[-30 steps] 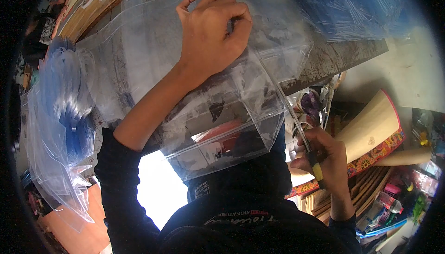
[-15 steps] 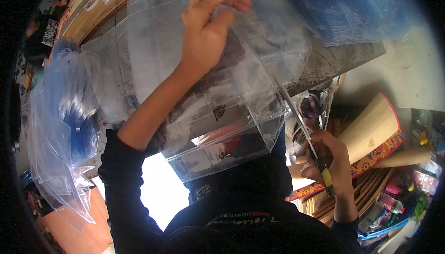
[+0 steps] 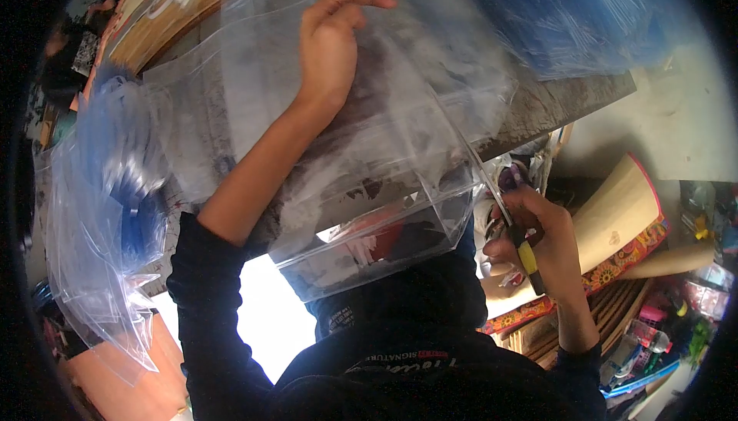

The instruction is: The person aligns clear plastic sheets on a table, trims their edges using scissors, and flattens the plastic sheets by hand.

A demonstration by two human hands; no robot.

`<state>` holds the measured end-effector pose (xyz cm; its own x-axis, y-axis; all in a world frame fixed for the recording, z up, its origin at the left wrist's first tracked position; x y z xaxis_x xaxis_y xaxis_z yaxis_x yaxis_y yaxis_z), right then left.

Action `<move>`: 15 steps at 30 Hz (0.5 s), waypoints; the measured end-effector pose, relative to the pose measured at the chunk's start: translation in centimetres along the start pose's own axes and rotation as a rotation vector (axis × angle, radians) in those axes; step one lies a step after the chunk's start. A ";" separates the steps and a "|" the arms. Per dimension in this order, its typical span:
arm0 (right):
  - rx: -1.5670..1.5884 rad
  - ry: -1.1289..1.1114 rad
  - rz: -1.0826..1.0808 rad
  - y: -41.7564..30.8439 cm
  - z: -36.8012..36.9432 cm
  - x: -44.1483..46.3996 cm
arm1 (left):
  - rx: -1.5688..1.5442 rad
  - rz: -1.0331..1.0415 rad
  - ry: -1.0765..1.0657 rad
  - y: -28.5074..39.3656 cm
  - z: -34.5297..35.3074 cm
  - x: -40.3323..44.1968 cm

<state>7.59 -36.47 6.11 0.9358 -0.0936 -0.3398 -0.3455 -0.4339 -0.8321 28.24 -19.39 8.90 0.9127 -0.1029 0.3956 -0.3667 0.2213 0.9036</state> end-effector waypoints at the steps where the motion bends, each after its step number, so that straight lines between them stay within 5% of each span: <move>1: 0.011 0.007 -0.015 0.0 0.0 0.2 | 0.015 0.002 0.005 0.0 -0.1 0.0; 15: 0.018 0.006 -0.022 -0.5 0.2 0.8 | 0.058 0.010 -0.066 -0.4 0.1 0.1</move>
Point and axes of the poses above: each hand's wrist, its own x-axis towards the middle knuckle, its own z-axis out of the palm, y = z × x, the point moved 8 cm from there along x, towards the middle knuckle, and after that the axes turned 6 degrees about -x, right-handed, at the moved point
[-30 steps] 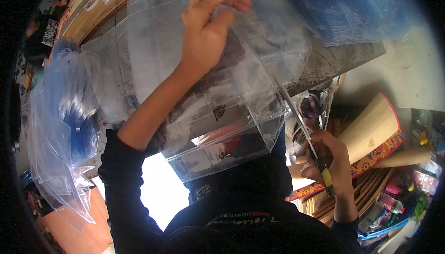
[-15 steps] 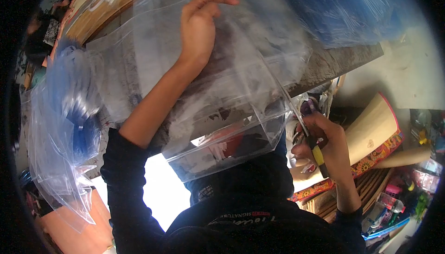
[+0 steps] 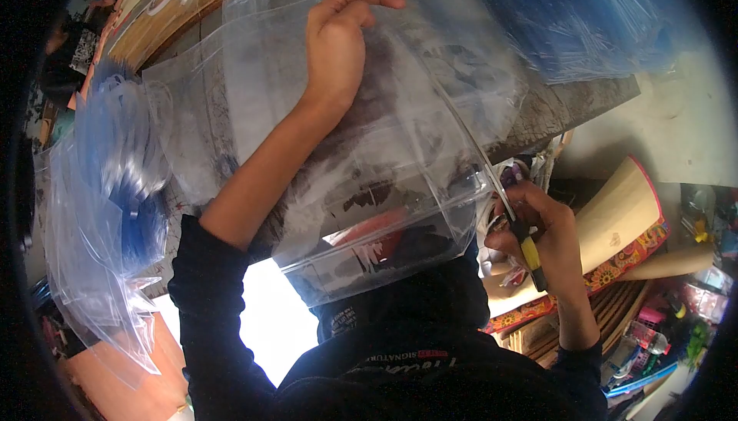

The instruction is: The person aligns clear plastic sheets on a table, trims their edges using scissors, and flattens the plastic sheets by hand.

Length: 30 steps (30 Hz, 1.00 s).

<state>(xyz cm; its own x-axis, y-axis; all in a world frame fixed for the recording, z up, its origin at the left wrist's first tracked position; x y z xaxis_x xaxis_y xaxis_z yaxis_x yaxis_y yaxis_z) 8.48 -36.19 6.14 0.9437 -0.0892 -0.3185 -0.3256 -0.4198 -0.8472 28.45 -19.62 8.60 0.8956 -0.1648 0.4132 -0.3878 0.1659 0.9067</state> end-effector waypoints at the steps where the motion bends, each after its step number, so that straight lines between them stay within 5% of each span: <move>1: 0.020 -0.006 0.040 0.2 -0.1 -0.1 | 0.007 -0.009 0.005 0.0 0.0 0.0; 6: 0.080 -0.032 0.136 0.7 0.1 -0.3 | -0.014 -0.032 0.012 -0.2 0.0 0.0; 21: 0.110 -0.008 -0.093 0.4 -0.2 0.0 | -0.031 -0.042 0.051 0.0 0.0 -0.1; 30: 0.067 -0.046 -0.056 -1.0 -0.2 1.1 | -0.016 -0.023 0.057 0.0 -0.2 0.0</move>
Point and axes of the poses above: each hand's wrist, its own x-axis towards the middle knuckle, its own z-axis out of the palm, y = z × x, the point moved 8 cm from there along x, towards the middle knuckle, and after that the axes turned 6 degrees about -x, right-handed, at the moved point
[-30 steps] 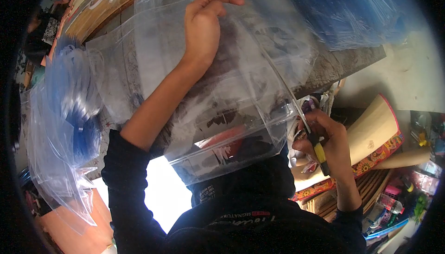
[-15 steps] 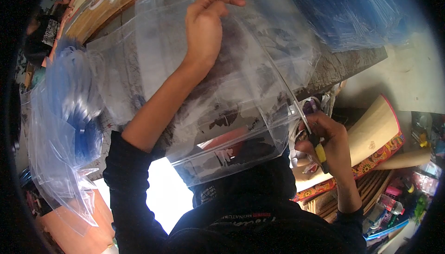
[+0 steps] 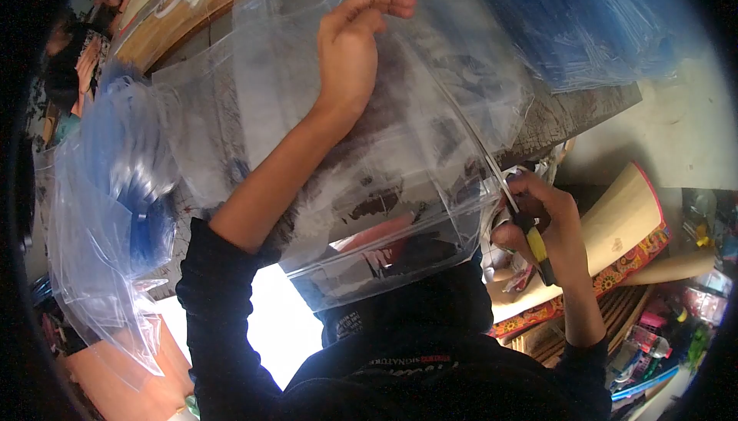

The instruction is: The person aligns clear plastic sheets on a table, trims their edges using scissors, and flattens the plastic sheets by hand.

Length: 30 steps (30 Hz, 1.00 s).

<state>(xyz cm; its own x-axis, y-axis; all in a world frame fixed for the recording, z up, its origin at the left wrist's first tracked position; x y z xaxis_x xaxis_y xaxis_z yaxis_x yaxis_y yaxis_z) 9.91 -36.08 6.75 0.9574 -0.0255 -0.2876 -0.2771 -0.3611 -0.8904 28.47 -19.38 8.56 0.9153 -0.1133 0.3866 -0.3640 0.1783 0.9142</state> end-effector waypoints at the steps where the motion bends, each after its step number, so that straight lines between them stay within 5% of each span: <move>1: -0.026 -0.015 0.024 -0.2 0.1 0.3 | -0.038 -0.016 0.013 -0.1 -0.1 0.0; 26: 0.074 0.010 0.038 -0.4 1.0 1.2 | 0.002 0.000 -0.026 0.4 0.0 0.5; 28: 0.094 -0.003 0.065 0.0 0.8 1.1 | -0.058 -0.197 0.048 -0.7 -0.7 1.0; 30: 0.117 -0.016 0.099 0.6 0.9 1.0 | 0.073 -0.181 0.012 -0.2 -1.7 2.3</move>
Point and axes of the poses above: each hand's wrist, its own x-axis towards the middle knuckle, its own z-axis out of the palm, y = z × x, the point moved 8 cm from there along x, towards the middle knuckle, and after that the axes turned 6 degrees about -x, right-handed, at the moved point
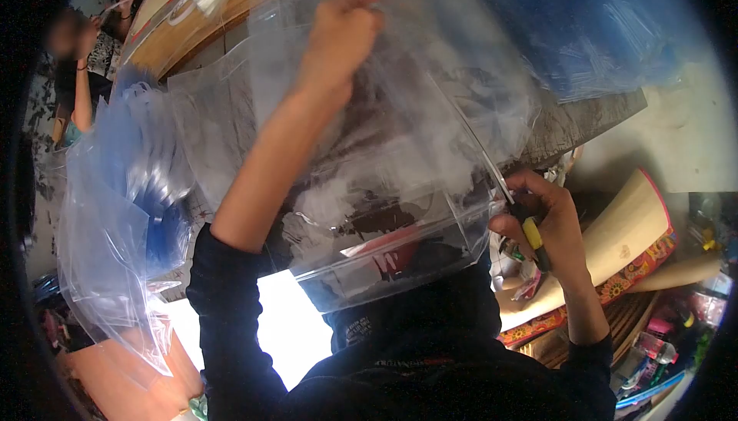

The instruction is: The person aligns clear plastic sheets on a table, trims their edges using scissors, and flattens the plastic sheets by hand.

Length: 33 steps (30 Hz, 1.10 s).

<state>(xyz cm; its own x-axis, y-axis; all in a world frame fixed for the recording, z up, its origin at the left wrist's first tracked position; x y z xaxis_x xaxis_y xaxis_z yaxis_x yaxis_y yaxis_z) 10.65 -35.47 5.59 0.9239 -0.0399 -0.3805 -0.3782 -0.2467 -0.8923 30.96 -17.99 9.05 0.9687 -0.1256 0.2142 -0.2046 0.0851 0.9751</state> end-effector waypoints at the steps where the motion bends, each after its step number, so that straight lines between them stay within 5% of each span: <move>1: -0.004 -0.005 -0.036 0.1 0.1 0.1 | 0.128 0.013 -0.022 0.6 -0.5 0.4; 5: -0.036 -0.021 -0.059 0.2 0.2 -0.2 | 0.205 -0.107 -0.051 0.2 -2.8 1.5; 8: -0.056 -0.030 -0.060 0.1 0.3 -0.3 | 0.254 0.061 -0.010 -0.5 -4.6 3.1; 11: -0.081 -0.019 -0.080 0.5 -0.1 -0.4 | 0.226 -0.075 -0.173 -2.3 -4.4 3.9; 19: 0.018 -0.007 -0.170 -0.7 0.5 -1.2 | 0.162 0.412 -0.275 3.6 -3.4 3.8; 23: 0.026 0.097 -0.215 -0.2 0.0 -2.0 | 0.251 0.339 -0.290 4.2 -3.1 3.8; 26: 0.018 0.027 -0.189 -0.2 0.1 -2.5 | -0.022 0.420 -0.218 6.4 -3.1 3.0; 28: 0.013 0.043 -0.196 -0.3 0.2 -2.7 | 0.254 0.387 -0.118 7.3 -3.5 2.7; 33: -0.074 0.014 -0.249 -0.9 0.2 -2.4 | 0.207 0.477 -0.066 9.2 -2.2 1.4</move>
<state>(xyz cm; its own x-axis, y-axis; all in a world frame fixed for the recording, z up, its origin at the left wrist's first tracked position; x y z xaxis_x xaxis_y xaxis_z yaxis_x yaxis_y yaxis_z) 8.81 -34.93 7.28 0.9888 0.0178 -0.1480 -0.1345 -0.3208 -0.9376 30.69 -15.24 18.17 0.7512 -0.1833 0.6341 -0.6511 -0.0480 0.7575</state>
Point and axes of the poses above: each hand's wrist, its own x-axis towards the middle knuckle, its own z-axis out of the palm, y = z × x, the point moved 8 cm from there along x, towards the middle knuckle, and after that the axes turned 6 degrees about -x, right-handed, at the moved point
